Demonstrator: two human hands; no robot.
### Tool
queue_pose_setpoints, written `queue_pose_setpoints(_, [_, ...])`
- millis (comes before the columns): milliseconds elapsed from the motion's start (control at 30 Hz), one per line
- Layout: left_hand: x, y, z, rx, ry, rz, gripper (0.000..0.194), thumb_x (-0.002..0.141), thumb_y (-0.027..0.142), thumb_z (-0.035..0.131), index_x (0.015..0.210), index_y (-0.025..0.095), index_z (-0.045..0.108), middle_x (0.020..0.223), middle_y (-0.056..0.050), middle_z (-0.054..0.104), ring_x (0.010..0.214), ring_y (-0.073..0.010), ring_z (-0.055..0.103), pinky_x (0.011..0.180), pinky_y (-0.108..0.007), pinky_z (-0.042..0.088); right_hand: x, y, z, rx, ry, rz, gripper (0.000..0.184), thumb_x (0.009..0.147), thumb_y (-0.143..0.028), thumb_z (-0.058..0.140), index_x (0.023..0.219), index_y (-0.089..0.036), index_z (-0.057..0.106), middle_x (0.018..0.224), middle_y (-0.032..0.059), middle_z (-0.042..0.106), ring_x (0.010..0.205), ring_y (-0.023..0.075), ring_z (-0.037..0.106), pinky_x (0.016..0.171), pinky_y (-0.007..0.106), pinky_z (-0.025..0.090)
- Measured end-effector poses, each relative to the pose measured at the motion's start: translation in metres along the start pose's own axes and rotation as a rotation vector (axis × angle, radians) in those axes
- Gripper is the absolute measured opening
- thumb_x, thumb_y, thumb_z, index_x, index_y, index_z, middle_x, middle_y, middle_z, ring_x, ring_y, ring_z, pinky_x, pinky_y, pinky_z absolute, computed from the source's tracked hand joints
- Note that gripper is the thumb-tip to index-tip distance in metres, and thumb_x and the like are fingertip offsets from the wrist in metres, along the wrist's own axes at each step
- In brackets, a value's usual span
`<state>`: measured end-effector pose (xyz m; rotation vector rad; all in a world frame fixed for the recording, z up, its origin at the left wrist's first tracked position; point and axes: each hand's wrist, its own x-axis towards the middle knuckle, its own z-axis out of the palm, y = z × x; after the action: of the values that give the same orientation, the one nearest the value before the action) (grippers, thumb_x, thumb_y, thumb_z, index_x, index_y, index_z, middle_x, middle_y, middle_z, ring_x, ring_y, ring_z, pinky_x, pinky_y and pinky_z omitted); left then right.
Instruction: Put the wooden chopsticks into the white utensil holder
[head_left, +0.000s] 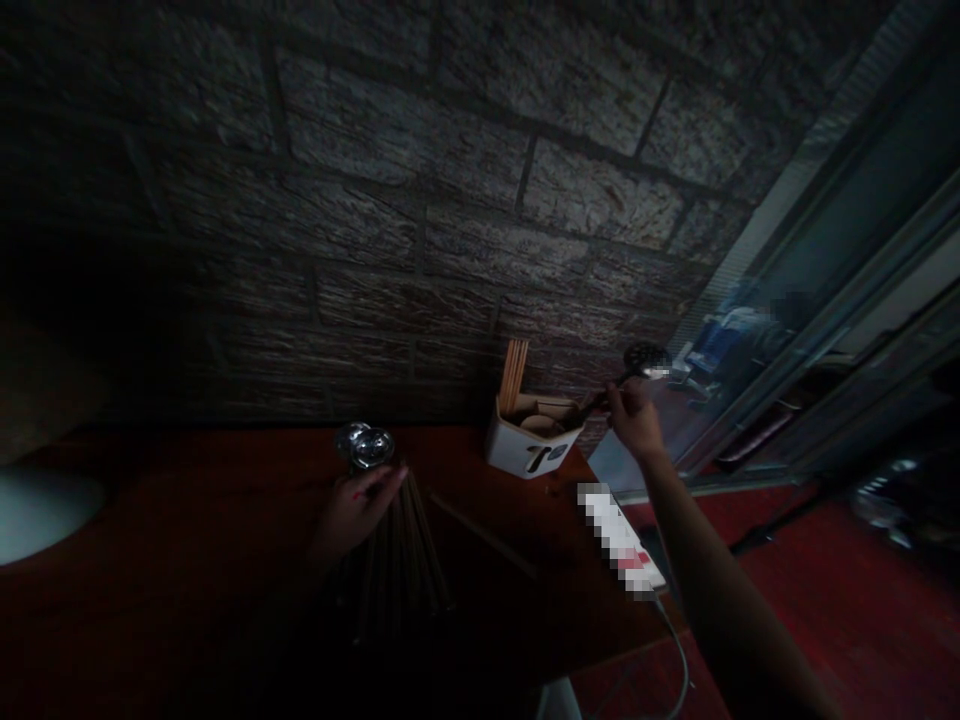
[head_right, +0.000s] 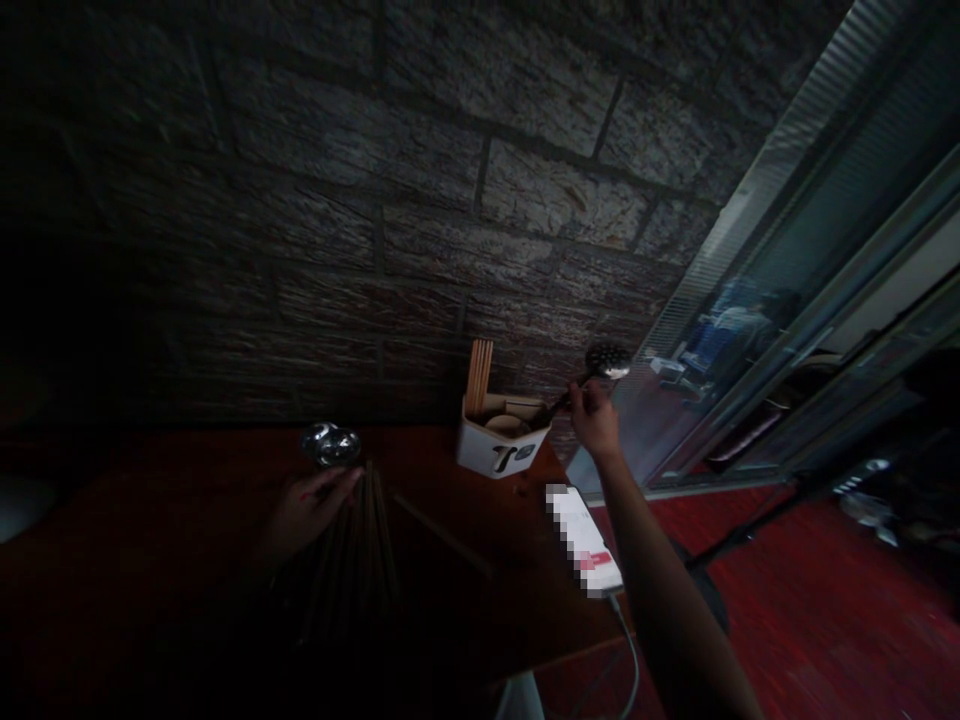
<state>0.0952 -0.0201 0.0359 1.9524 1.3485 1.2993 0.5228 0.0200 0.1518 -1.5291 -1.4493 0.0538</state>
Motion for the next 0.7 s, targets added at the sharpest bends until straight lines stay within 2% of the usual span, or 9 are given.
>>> queue_pose_setpoints(133, [0.0, -0.002, -0.001, -0.016, -0.013, -0.029, 0.032, 0.089, 0.048, 0.055, 0.083, 0.021, 0.072, 0.062, 0.002, 0.071, 0.057, -0.0157, 0.067, 0.055, -0.021, 0.049, -0.009, 0.006, 0.014, -0.113, -0.031, 0.029, 0.04, 0.082, -0.057, 0.052, 0.067, -0.02, 0.057, 0.064, 0.0085, 0.068, 0.064, 0.0212, 0.066, 0.056, 0.026, 0.041])
queue_pose_setpoints(267, [0.0, -0.002, -0.002, -0.018, -0.006, -0.039, 0.035, 0.088, 0.05, 0.055, 0.081, 0.02, 0.072, 0.06, 0.002, 0.07, 0.055, -0.0152, 0.066, 0.053, -0.021, 0.048, -0.016, 0.01, 0.023, -0.173, -0.02, 0.04, 0.04, 0.078, -0.057, 0.055, 0.061, -0.02, 0.057, 0.063, 0.0093, 0.068, 0.063, 0.0223, 0.066, 0.057, 0.027, 0.039])
queue_pose_setpoints(533, [0.0, -0.002, -0.002, -0.032, 0.008, -0.072, 0.037, 0.087, 0.051, 0.056, 0.089, 0.019, 0.074, 0.066, 0.0, 0.073, 0.059, -0.016, 0.068, 0.057, -0.022, 0.05, -0.015, 0.026, 0.034, -0.11, 0.006, 0.059, 0.045, 0.075, -0.061, 0.056, 0.068, -0.017, 0.063, 0.07, 0.0097, 0.069, 0.063, 0.0202, 0.064, 0.055, 0.025, 0.04])
queue_pose_setpoints(700, [0.0, -0.002, -0.003, -0.009, 0.01, -0.043, 0.037, 0.088, 0.05, 0.055, 0.085, 0.018, 0.074, 0.062, 0.0, 0.072, 0.057, -0.0158, 0.067, 0.056, -0.022, 0.049, -0.014, 0.037, 0.039, -0.014, -0.002, 0.063, 0.053, 0.073, -0.066, 0.058, 0.078, -0.014, 0.066, 0.075, 0.01, 0.07, 0.061, 0.0175, 0.062, 0.053, 0.023, 0.042])
